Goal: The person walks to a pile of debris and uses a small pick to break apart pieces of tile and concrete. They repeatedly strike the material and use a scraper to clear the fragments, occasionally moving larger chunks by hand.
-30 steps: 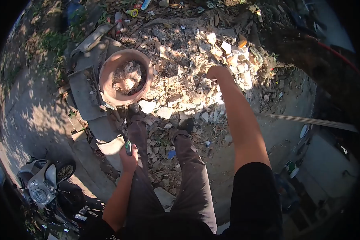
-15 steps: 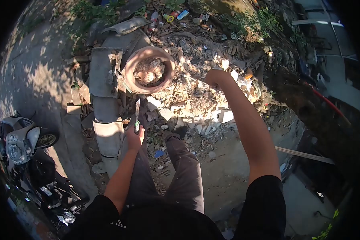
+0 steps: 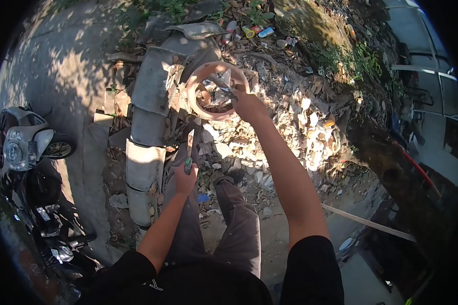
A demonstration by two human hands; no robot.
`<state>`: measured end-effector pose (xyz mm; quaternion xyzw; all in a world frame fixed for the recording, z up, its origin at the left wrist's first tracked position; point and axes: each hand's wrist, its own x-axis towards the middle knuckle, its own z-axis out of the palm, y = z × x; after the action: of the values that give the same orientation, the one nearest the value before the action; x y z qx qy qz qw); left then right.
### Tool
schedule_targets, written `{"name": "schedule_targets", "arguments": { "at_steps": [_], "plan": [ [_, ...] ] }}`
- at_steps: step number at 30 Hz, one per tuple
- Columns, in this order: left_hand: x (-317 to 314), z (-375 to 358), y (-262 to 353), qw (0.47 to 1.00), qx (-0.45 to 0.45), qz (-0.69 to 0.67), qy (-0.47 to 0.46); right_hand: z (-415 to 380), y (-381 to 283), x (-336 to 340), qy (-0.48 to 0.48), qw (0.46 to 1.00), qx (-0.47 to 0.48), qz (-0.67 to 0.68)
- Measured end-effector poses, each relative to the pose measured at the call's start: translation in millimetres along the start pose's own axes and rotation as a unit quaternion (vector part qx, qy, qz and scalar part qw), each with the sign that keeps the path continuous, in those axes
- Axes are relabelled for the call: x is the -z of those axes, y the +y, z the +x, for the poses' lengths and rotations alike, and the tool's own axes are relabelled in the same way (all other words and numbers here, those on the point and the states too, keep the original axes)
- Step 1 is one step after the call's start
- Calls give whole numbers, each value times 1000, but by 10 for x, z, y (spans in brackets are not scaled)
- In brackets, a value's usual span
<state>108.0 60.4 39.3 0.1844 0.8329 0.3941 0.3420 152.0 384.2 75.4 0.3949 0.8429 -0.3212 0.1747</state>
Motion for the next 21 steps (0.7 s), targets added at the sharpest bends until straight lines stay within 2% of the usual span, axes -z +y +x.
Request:
{"name": "schedule_targets", "arguments": {
  "at_steps": [3,4,7,8,11,16,19,20,21],
  "plan": [
    [48,-18,19,1000,1,-17,-11,-152,47,-564,59,997,-39,5],
    [47,-16,7,1000,-1,-12,-11,-179,77,-723,44,995,-74,48],
    [70,-17,-86,1000,17,12,-4,-330,96,-1077,114,987,-103,45],
    [67,-11,-122,1000,22,0,-15,-394,140,-1140,109,981,-111,116],
    [59,-44,-100,999,8,17,-30,-591,149,-1132,115,956,-135,233],
    [-5,20,-78,998,-30,42,-38,-737,263,-1248,171,937,-110,286],
    [-18,59,-51,995,-20,69,-69,-755,201,-1210,242,906,-63,340],
    [-23,59,-38,994,-22,79,-71,-788,195,-1192,221,900,-88,366],
    [-38,60,-31,993,-25,88,-76,-783,196,-1206,248,893,-81,368]
  ]
}}
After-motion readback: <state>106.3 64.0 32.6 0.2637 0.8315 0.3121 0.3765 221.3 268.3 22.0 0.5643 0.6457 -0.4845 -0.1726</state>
